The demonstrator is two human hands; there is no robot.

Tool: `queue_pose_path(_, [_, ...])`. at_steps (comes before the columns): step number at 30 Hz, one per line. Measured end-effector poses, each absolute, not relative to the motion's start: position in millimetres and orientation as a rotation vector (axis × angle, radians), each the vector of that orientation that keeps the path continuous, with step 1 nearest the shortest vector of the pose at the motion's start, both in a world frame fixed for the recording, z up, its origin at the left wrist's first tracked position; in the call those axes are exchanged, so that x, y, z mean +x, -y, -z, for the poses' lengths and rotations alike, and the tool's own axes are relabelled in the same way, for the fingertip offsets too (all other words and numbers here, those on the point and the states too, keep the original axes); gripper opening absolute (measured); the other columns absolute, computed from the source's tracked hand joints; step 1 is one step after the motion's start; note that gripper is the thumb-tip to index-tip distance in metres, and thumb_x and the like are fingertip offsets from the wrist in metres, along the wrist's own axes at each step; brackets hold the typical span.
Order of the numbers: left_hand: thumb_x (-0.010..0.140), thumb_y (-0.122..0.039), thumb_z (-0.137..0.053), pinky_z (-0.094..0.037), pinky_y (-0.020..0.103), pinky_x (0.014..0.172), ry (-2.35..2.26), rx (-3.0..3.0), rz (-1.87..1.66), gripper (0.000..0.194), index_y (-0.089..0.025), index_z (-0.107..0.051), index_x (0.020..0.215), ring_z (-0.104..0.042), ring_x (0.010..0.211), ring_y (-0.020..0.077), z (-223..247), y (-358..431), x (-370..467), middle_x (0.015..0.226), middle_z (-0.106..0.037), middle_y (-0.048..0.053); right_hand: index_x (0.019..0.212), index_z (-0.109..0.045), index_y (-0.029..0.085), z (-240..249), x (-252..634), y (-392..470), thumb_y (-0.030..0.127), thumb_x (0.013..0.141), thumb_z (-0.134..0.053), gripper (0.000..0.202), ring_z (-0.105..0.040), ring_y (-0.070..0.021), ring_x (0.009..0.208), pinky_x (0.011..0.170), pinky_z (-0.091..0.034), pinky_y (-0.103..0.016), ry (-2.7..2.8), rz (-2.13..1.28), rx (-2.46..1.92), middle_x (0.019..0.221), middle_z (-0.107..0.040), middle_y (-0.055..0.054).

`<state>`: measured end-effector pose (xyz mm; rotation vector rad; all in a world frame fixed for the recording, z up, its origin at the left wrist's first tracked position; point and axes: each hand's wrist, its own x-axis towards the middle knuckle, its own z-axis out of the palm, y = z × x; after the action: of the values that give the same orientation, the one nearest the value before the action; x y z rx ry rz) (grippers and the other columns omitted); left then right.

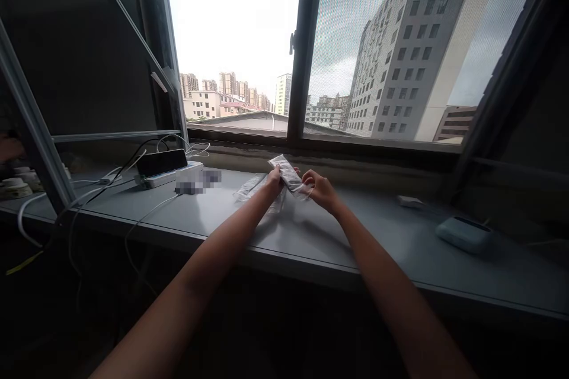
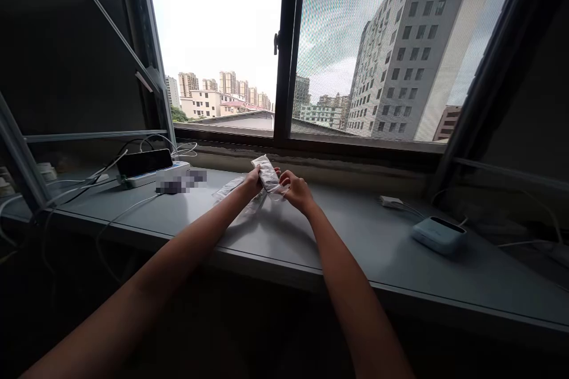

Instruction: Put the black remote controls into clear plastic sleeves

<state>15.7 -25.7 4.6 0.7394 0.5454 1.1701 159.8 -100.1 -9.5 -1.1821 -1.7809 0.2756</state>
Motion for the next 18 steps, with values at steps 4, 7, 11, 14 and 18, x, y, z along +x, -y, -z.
queue_pose_path(4, [0.102,-0.034,-0.027,-0.055,0.037,0.087,-0.575,0.736,-1.184,0.050,-0.005,-0.056,0.131,-0.071,0.086,0.0252,-5,25,19,0.096,-0.073,0.017,0.123,-0.063,0.030,8,158,105,0.024,0.075,-0.070,0.048,-0.067,-0.0191,0.081,0.077,-0.051,-0.032,1.881,-0.201,-1.170,0.117,-0.070,-0.002])
queue_pose_path(7, [0.103,-0.036,-0.023,-0.055,0.037,0.086,-0.564,0.787,-1.144,0.054,-0.003,-0.058,0.128,-0.071,0.083,0.0254,-5,27,19,0.091,-0.073,0.018,0.125,-0.067,0.028,8,157,107,0.019,0.079,-0.065,0.047,-0.067,-0.0200,0.076,0.076,-0.050,-0.032,1.941,-0.205,-1.199,0.118,-0.071,-0.005])
queue_pose_path(11, [0.102,-0.031,-0.027,-0.056,0.032,0.078,-0.575,0.851,-1.111,0.048,-0.002,-0.060,0.124,-0.070,0.075,0.0222,-2,26,19,0.087,-0.072,0.017,0.116,-0.073,0.020,5,158,108,0.018,0.080,-0.064,0.037,-0.070,-0.0261,0.082,0.074,-0.050,-0.032,1.914,-0.139,-1.231,0.104,-0.073,-0.011])
queue_pose_path(14, [0.101,-0.028,-0.038,-0.055,0.027,0.073,-0.655,0.879,-1.077,0.038,-0.004,-0.061,0.119,-0.068,0.070,0.0186,2,21,21,0.083,-0.071,0.012,0.107,-0.077,0.021,1,159,111,0.015,0.080,-0.062,0.031,-0.071,-0.0268,0.093,0.074,-0.050,-0.029,1.872,-0.102,-1.252,0.103,-0.074,-0.010])
queue_pose_path(18, [0.097,-0.023,-0.048,-0.051,0.022,0.061,-0.873,0.943,-1.052,0.022,-0.009,-0.065,0.104,-0.059,0.054,0.0127,5,18,22,0.063,-0.063,0.003,0.100,-0.078,0.025,-3,157,117,0.014,0.079,-0.063,0.028,-0.071,-0.0228,0.093,0.074,-0.049,-0.026,1.847,-0.044,-1.411,0.096,-0.077,-0.005])
